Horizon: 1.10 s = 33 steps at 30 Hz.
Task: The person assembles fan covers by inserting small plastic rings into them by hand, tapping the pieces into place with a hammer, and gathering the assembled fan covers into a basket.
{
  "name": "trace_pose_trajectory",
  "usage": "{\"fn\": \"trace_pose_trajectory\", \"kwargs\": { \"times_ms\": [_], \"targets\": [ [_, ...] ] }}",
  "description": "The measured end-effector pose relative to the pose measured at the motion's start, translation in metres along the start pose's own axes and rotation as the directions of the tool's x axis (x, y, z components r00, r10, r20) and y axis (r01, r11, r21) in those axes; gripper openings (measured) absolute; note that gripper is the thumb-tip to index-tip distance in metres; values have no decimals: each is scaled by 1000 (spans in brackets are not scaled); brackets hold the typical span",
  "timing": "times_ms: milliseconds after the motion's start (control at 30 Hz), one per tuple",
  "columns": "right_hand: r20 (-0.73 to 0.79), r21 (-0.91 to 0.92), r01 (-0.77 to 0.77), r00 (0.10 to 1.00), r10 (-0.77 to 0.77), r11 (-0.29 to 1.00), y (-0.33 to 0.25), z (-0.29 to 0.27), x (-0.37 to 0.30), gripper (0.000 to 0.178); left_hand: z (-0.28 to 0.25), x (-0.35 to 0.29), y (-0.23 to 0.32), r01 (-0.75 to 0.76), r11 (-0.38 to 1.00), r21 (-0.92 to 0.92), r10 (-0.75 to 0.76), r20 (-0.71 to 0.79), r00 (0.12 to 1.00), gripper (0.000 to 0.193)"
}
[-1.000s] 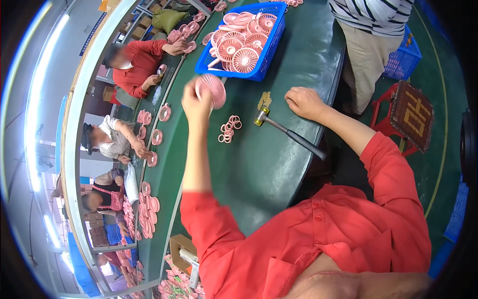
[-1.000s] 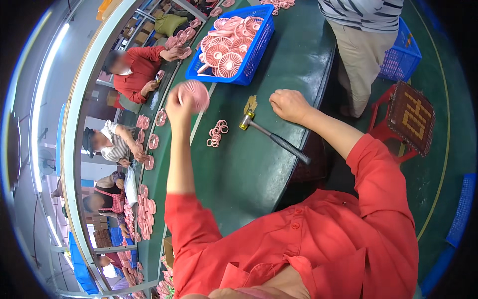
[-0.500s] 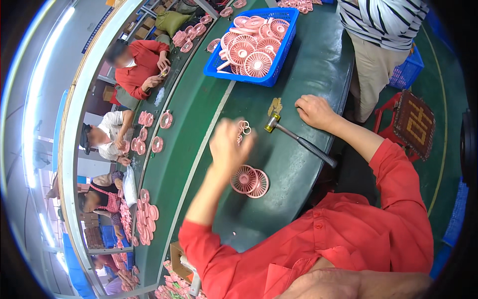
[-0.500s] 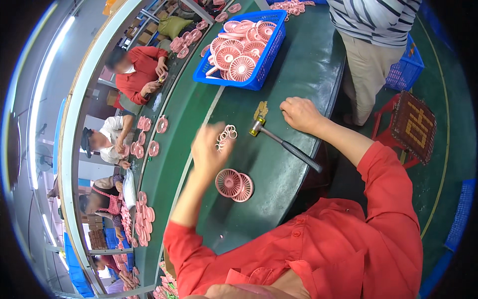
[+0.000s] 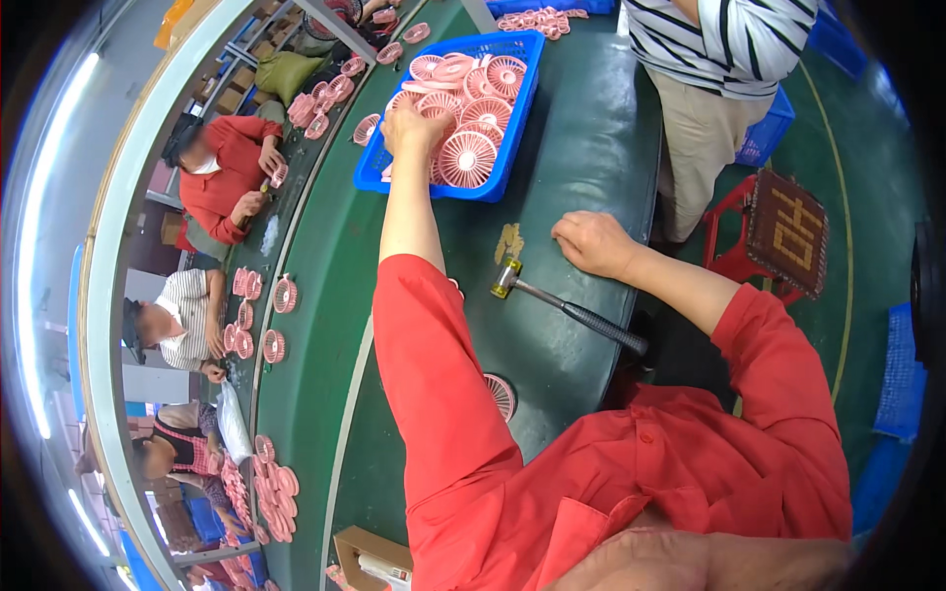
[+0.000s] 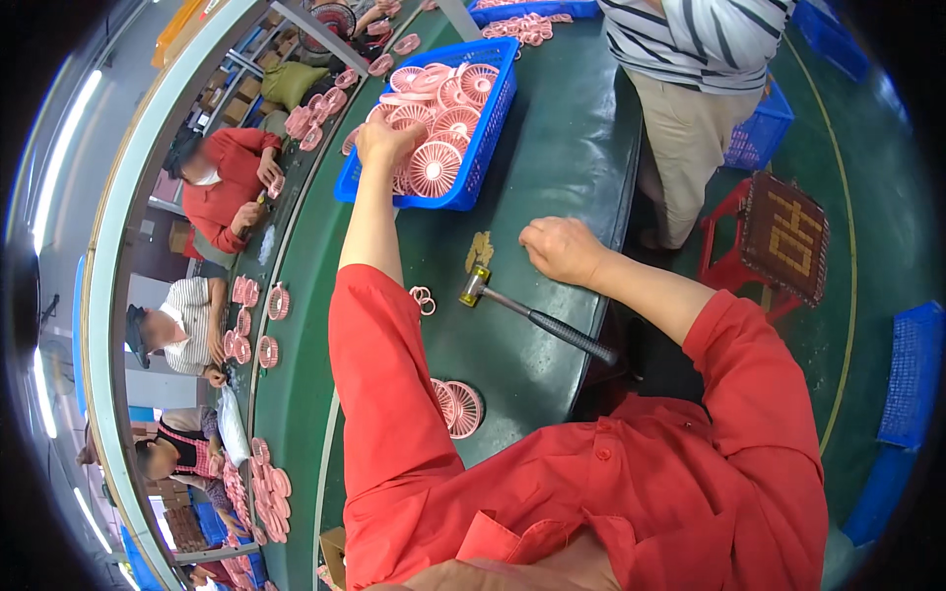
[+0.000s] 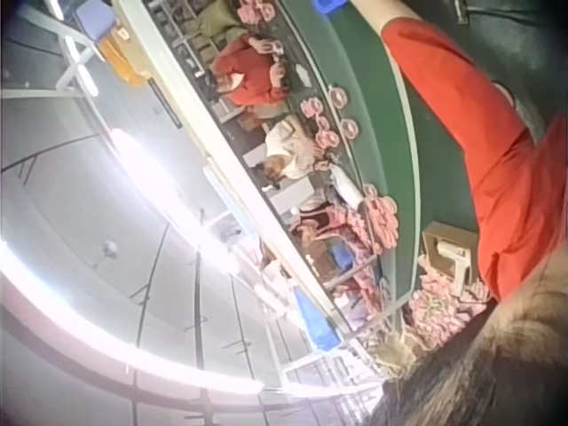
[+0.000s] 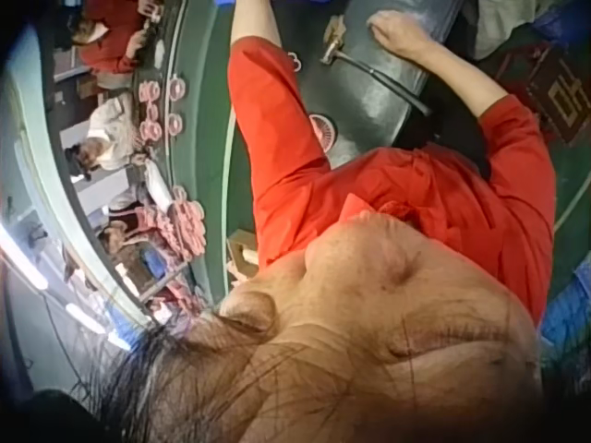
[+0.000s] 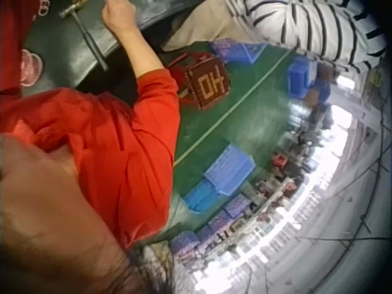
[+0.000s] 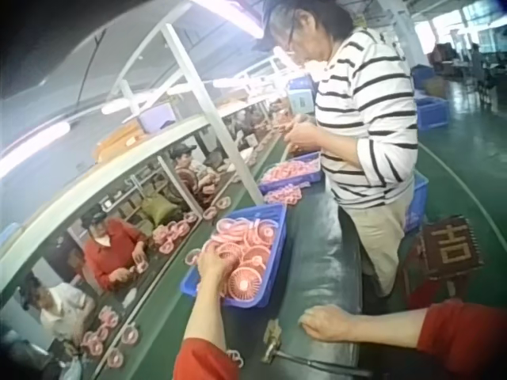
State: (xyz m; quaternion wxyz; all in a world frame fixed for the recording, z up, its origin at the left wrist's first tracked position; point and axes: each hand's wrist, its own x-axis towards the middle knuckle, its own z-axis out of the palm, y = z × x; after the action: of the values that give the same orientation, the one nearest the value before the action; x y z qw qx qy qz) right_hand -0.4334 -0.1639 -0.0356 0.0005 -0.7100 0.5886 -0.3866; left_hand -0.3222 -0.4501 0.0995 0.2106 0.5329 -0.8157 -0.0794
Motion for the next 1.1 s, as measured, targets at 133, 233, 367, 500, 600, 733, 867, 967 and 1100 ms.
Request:
{"fn": "trace_pose_trajectory", "kwargs": {
  "times_ms": [133,233,367,500,600,733,867,967,1100],
  "targets": [
    [7,7,1,1000,-1,1000,-8,-1,-3,6,4,-7,-28,-198,941,-275,177,-100,979,66],
    [3,20,76,997,-76,997,-14,12,6,6,-19,-22,-82,-281,941,-188,139,-541,830,56],
    [-13,-10,31,999,-31,999,7,10,-1,7,-72,-108,-90,-152,527,-836,-176,-282,943,36],
    [-12,-5,45,999,-45,999,12,6,-1,7,-118,-252,-169,321,324,-890,-217,261,941,32],
    [-23,20,-39,999,40,999,1,11,5,8,-131,-353,-210,464,322,-825,-404,323,856,30],
    [64,116,125,989,-133,985,-58,30,36,11,-125,-430,-227,532,166,-830,-518,386,763,36],
    [209,47,176,961,-182,983,-122,66,61,34,-115,-467,-227,481,306,-821,-585,236,776,52],
    [272,-261,130,961,-57,957,-134,89,61,39,-101,-477,-229,454,602,-657,-579,32,815,47],
    [157,-250,218,970,-183,943,-125,108,61,25,-93,-488,-226,376,639,-670,-582,-103,806,42]
  ]
}}
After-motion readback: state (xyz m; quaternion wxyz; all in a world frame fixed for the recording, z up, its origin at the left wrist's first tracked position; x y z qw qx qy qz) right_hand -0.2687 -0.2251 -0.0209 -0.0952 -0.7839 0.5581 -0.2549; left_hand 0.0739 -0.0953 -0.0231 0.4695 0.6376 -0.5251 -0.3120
